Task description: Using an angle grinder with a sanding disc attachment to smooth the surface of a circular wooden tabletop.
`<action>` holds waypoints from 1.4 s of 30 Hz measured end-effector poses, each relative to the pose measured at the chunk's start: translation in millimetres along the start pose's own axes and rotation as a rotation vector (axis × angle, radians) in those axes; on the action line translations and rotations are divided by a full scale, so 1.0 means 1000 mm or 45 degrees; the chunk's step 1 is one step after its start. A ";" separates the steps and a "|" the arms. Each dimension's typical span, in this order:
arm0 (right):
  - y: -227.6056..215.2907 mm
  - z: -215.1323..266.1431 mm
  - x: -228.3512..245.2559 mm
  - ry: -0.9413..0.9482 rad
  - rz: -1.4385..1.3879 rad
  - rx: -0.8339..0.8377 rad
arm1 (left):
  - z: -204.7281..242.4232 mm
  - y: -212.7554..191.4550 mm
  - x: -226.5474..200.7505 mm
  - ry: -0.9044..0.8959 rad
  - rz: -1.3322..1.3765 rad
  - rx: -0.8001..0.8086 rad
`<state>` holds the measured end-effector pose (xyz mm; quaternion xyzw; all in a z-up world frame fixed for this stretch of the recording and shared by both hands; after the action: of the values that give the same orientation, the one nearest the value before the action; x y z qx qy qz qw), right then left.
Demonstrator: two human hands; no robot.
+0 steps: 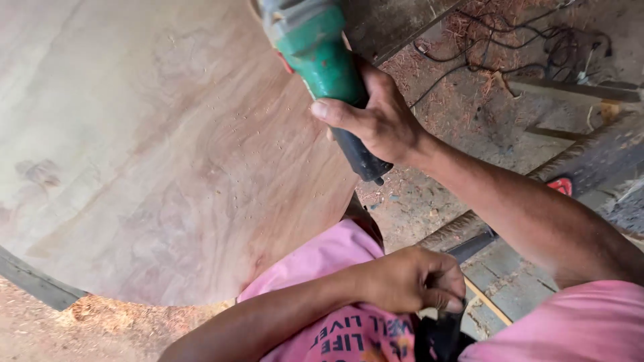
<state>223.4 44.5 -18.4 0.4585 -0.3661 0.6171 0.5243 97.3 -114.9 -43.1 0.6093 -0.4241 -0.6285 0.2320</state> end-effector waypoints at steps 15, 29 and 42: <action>0.030 -0.028 0.026 -0.115 0.051 0.169 | -0.054 -0.013 0.089 -0.384 -2.253 -0.022; 0.053 -0.021 0.028 -0.102 -0.220 -0.007 | 0.357 -0.007 -0.283 -0.750 -1.914 0.073; 0.033 0.008 0.031 -0.001 -0.062 0.002 | 0.396 0.002 -0.141 -0.443 -1.391 -0.306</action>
<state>191.9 40.7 14.1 0.4680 -0.3544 0.6043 0.5387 -263.5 97.2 -1.5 0.5970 -0.0062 -0.7914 -0.1312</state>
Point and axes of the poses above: each hand's wrist, its own z-axis away from the middle knuckle, its own y-axis out of the palm, x = y × z, the point moved 2 cm from there along -z, towards the middle knuckle, and after that the axes turned 11 degrees about x, right-handed, at the moved point
